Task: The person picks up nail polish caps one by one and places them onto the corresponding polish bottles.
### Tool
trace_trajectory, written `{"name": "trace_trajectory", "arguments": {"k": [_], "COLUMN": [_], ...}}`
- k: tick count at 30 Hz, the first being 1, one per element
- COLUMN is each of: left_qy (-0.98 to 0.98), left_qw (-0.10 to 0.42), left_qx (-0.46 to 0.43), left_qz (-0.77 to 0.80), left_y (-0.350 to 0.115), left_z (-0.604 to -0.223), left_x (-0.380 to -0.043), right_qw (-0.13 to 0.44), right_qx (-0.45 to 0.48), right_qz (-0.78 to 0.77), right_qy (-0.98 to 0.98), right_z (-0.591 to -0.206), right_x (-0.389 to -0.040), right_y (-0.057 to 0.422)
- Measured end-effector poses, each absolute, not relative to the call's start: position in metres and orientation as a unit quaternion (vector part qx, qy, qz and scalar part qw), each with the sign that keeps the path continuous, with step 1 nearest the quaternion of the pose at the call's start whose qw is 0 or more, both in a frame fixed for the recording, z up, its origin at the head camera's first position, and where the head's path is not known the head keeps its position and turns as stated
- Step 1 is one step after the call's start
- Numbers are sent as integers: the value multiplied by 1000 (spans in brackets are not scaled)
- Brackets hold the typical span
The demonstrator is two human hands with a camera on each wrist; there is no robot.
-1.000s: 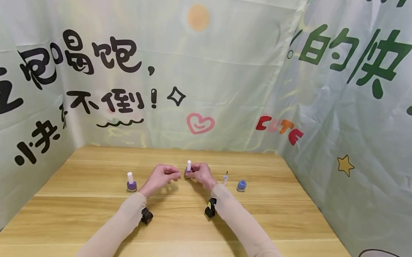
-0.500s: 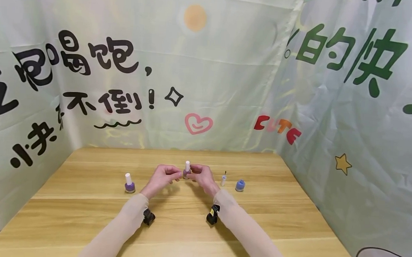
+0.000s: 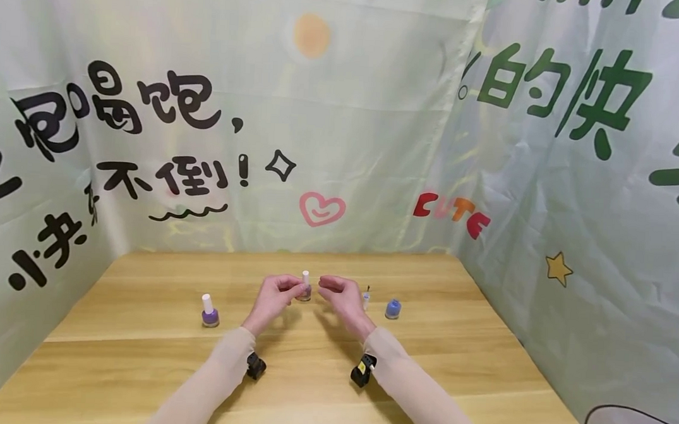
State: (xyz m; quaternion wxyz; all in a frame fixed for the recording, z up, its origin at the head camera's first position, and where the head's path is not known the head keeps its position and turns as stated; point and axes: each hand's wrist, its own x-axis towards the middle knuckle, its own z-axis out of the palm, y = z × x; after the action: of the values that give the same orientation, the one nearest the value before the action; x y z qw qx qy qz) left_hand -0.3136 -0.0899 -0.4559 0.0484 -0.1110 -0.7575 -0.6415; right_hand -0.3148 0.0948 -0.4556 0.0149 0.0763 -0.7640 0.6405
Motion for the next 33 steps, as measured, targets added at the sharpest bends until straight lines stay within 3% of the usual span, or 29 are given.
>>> {"name": "trace_trajectory", "arguments": {"k": [33], "left_qy": [-776], "left_qw": [17], "left_qx": [-155], "left_qz": [-612], "left_y": [-31], "left_z": [-458], "left_x": [-319], "right_qw": [75], "right_qx": [6], "right_qz": [727], "right_qy": [-682], "right_z": [-432], "right_x": [-302], "right_y": [193]}}
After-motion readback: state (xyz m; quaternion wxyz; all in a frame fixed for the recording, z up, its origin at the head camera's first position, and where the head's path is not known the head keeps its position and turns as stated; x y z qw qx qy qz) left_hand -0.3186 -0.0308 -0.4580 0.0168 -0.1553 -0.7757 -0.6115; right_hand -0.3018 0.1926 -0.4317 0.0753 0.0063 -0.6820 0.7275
